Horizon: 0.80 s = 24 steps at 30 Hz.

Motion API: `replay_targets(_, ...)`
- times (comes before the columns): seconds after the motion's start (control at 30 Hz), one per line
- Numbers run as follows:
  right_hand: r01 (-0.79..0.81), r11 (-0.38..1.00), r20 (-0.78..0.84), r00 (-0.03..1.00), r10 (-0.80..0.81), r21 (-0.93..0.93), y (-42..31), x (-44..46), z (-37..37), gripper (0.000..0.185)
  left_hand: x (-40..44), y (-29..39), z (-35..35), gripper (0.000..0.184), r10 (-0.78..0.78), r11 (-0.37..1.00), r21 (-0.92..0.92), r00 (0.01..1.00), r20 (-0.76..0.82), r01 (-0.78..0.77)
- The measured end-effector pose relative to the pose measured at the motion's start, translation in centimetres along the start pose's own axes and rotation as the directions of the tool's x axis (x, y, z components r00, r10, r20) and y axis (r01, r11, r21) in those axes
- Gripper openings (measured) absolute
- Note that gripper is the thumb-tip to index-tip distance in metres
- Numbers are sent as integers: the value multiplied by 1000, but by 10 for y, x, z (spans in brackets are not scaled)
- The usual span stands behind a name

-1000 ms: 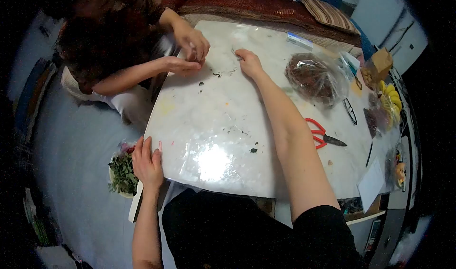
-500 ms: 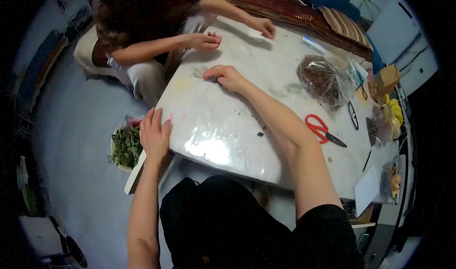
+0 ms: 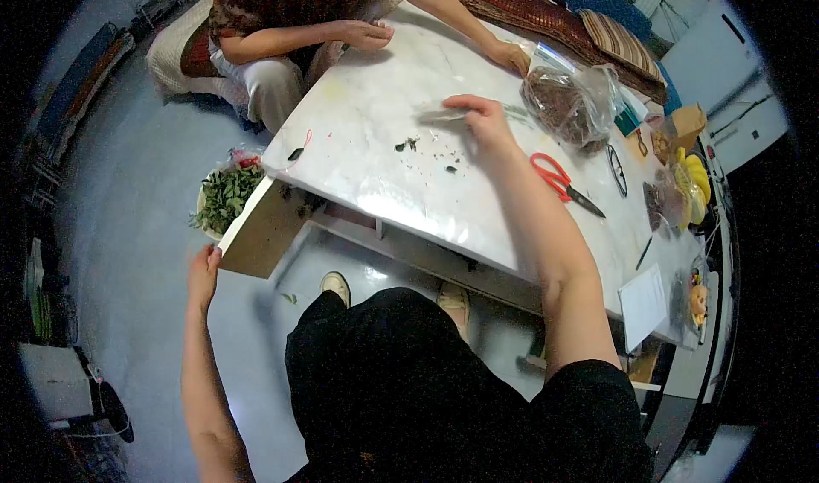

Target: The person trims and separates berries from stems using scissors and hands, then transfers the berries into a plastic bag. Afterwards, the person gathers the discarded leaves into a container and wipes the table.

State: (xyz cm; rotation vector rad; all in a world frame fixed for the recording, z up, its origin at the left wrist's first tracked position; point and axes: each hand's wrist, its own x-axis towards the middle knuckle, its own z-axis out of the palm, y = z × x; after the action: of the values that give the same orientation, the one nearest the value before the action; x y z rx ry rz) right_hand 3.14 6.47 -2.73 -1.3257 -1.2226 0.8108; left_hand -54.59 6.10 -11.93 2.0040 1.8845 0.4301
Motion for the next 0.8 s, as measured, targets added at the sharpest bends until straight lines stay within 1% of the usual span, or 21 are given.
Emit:
replay_targets(0.03, 7, 1000, 1, 1000, -7, 0, 19, 3, -23, 44, -10, 4, -1, 43, 29, 995, -94, 999, -28, -31)
replay_targets(0.07, 50, 982, -106, 992, -70, -181, 49, 10, -47, 44, -17, 12, -1, 43, 29, 995, -95, 999, -35, -32)
replay_targets(0.1, 69, 930, -198, 969, -148, -360, 69, 12, -59, 45, -22, 22, -1, 40, -2, 991, -136, 999, -48, -4)
replay_targets(0.13, 74, 930, -192, 969, -152, -360, 76, 8, -56, 45, -28, 28, 1, 36, -36, 984, -178, 998, -57, 26)
replay_targets(0.17, 115, 825, -166, 955, -245, -553, 80, 4, -49, 45, -32, 32, 3, 36, -42, 983, -182, 997, -63, 30)
replay_targets(0.2, 146, 681, -123, 936, -329, -717, 83, 1, -42, 44, -34, 34, 6, 33, -18, 987, -159, 998, -54, 9)
replay_targets(0.23, 179, 698, -96, 937, -335, -694, 86, 1, -36, 43, -37, 36, 9, 30, 6, 991, -132, 999, -43, -11)
replay_targets(0.27, 185, 700, -91, 937, -337, -690, 83, -3, -29, 43, -41, 40, 18, 28, 93, 992, -78, 991, -97, -101)
replay_targets(0.33, 230, 649, -53, 921, -385, -725, 71, -15, -15, 43, -53, 60, 33, 31, 156, 988, 4, 986, -63, -156)
replay_targets(0.4, 243, 663, -35, 926, -376, -708, 65, -24, -7, 42, -70, 97, 48, 34, 126, 991, -42, 992, -24, -127)
replay_targets(0.47, 272, 664, -17, 919, -394, -696, 60, -30, -5, 42, -79, 137, 72, 37, 89, 995, -33, 996, 4, -89)
replay_targets(0.53, 289, 671, -19, 911, -412, -682, 61, -32, -4, 41, -86, 189, 85, 37, 0, 998, -63, 1000, 12, 1)
replay_targets(0.6, 302, 680, -19, 907, -422, -668, 61, -32, -3, 41, -82, 223, 104, 39, -65, 987, -144, 998, 1, 64)
replay_targets(0.67, 252, 667, -72, 906, -418, -701, 61, -33, -1, 40, -76, 240, 115, 43, -29, 987, -159, 999, -17, 26)
replay_targets(0.7, 252, 673, -67, 910, -410, -696, 60, -34, 0, 40, -74, 242, 115, 44, 23, 987, -158, 1000, 12, -21)
replay_targets(0.73, 256, 653, -61, 905, -421, -713, 59, -35, 0, 40, -71, 240, 115, 44, 74, 958, -282, 995, 65, -53)
replay_targets(0.8, 267, 639, -46, 902, -429, -722, 58, -35, 3, 39, -54, 214, 127, 44, 107, 873, -485, 990, 97, -47)
